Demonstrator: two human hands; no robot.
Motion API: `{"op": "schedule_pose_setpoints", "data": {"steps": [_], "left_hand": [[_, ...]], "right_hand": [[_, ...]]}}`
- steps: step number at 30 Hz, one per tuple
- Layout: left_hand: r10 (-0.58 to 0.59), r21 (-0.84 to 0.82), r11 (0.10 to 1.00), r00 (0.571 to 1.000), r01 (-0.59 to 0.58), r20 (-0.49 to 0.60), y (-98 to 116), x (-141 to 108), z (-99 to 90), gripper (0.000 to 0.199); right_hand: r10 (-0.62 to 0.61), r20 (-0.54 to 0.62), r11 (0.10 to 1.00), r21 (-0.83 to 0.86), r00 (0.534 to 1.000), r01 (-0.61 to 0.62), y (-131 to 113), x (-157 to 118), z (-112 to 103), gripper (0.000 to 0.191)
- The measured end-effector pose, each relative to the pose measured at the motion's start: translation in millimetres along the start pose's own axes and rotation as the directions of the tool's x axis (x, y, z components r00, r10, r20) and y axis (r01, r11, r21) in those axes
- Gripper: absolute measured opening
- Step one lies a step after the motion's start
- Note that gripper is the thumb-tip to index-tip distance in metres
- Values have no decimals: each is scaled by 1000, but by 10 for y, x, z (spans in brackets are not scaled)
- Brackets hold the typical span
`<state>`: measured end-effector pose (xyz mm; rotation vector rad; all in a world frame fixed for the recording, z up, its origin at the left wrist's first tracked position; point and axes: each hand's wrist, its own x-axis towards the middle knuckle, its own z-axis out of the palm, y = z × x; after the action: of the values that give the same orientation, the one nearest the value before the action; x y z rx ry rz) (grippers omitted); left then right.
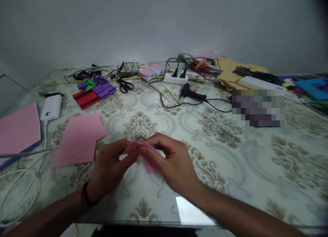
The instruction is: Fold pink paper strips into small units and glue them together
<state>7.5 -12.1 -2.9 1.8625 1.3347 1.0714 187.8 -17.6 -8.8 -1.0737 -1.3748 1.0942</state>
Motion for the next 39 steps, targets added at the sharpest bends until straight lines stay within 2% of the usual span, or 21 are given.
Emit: {"op": "schedule_pose_setpoints", "data": {"steps": [7, 9, 15, 18, 21, 24, 29, 31, 36, 39], "left_hand": [[-28, 3, 1000, 999, 28, 33, -27, -26, 21, 28], [-32, -33, 999, 999, 33, 43, -9, -32, 14, 24], [-208, -168, 959, 970, 228, 129, -75, -61, -12, 18], [-241, -205, 941, 959, 268, 148, -138, -60, -4, 18], [-260, -227, 933, 960, 278, 108, -151, -38, -1, 24], [-282, -210, 935, 958, 288, 55, -117, 6, -20, 35], [-264, -114, 956, 962, 270, 65, -80, 85, -61, 30], [-278, -87, 954, 956, 286, 89, -91, 107, -66, 31], [-323, -71, 934, 911, 351, 258, -128, 134, -78, 35], [-299, -52, 948, 932, 315, 207, -124, 142, -91, 34]], "right_hand": [[-31, 2, 1000, 5, 1000, 31, 12, -28, -8, 11], [-29, 7, 999, 34, 1000, 29, 5, -27, -13, 11], [17, 91, 992, 119, 996, -28, 14, -12, -57, 16], [49, 117, 991, 118, 992, -63, 20, 8, -80, 19], [97, 124, 985, 132, 988, -113, 24, 33, -90, 23], [157, 139, 974, 140, 978, -176, 45, 55, -85, 24], [224, 183, 958, 141, 957, -251, 128, 95, -69, 31], [228, 188, 958, 131, 955, -254, 156, 113, -74, 35], [213, 251, 970, 58, 944, -235, 161, 151, -105, 37], [224, 279, 970, 27, 934, -241, 146, 170, -114, 34]]}}
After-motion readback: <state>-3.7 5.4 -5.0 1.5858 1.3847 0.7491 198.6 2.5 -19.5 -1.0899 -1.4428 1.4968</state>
